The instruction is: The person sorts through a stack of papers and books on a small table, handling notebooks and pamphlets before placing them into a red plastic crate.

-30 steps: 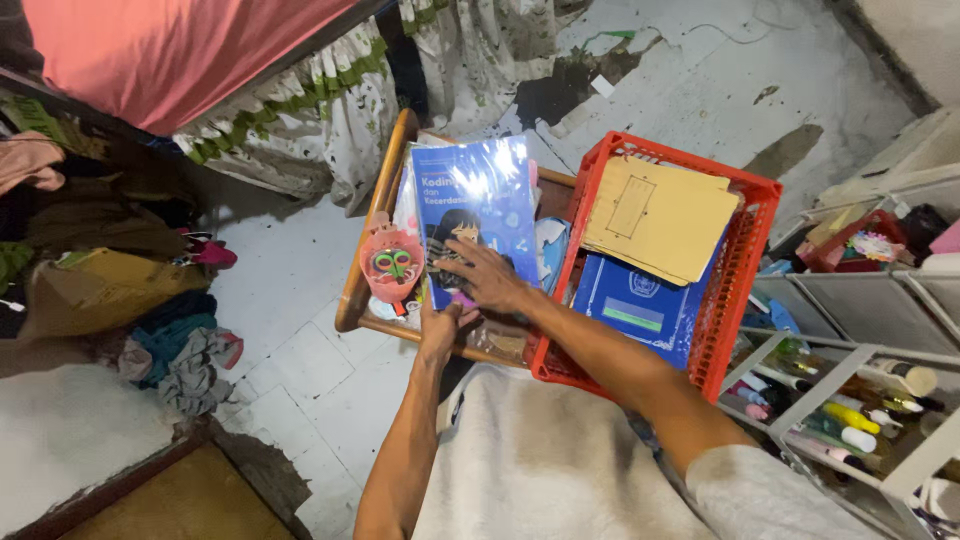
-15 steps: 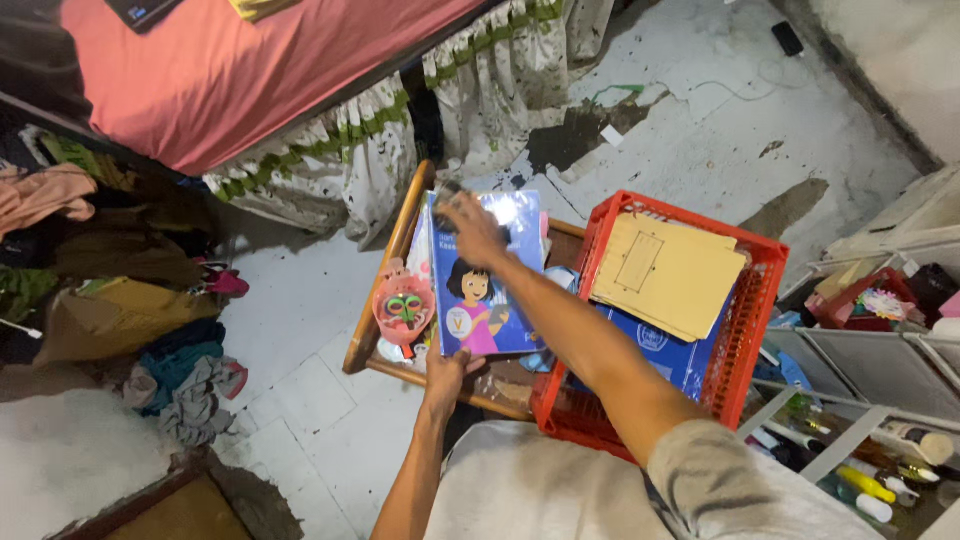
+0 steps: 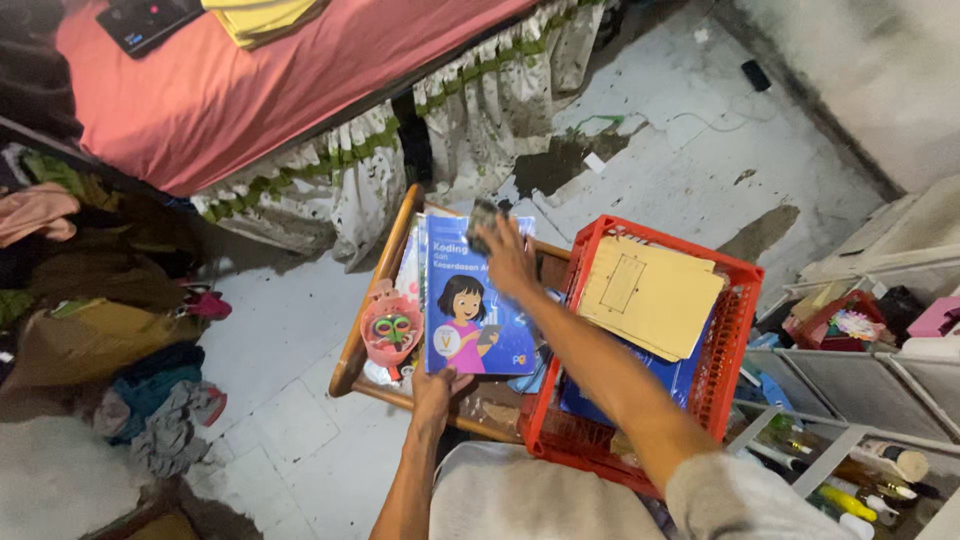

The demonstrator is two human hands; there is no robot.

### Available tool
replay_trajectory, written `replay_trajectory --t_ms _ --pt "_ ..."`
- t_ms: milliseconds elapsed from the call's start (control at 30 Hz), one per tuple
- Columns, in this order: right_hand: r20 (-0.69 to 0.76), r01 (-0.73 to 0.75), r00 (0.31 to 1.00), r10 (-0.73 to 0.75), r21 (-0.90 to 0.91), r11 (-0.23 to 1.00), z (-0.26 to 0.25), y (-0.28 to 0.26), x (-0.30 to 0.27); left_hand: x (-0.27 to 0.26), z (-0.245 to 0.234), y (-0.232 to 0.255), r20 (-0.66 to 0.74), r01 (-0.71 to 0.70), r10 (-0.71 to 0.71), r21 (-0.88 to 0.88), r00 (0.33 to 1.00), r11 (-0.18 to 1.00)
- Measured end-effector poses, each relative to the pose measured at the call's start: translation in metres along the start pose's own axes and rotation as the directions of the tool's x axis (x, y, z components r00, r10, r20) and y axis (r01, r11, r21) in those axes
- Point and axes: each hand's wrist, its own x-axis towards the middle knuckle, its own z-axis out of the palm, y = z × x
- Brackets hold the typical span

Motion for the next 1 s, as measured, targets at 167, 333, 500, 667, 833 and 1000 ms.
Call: replay_trajectory --t_ms 167,333,500,667,833,1000 --pt "0.167 0.020 0.986 -0.010 -0.059 0.998 0.007 -0.027 -0.092 0.012 -0.004 -0.014 -0.015 0.039 -0.043 -0.194 0.999 0.980" --pt "0.229 0.006 0.973 -0.038 0.135 0.991 0.013 -0.055 -0.174 0.030 -0.017 -0.037 0.006 0.020 -0.019 -0.196 1.000 0.980" --pt "0.343 0.040 0.935 -0.084 0.135 0.990 0.001 -0.044 -0.167 0.025 -0.017 -0.025 0.001 0.117 -0.120 -0.226 0.993 0.967" --pt "0.197 -0.133 0.970 0.142 -0.057 0.989 -0.018 -0.024 -0.091 0.008 -0.001 -0.006 0.022 0.090 -0.087 -0.188 0.996 0.978" --pt "0.164 -0.041 0.986 0.019 0.133 0.990 -0.007 -0.047 -0.086 0.005 0.002 0.001 0.042 0.103 -0.099 -0.105 0.994 0.989" --pt "0.186 0.061 0.969 -0.163 0.459 0.887 0.021 -0.081 -0.149 0.017 -0.008 -0.002 0.072 0.026 -0.031 0.072 0.997 0.997"
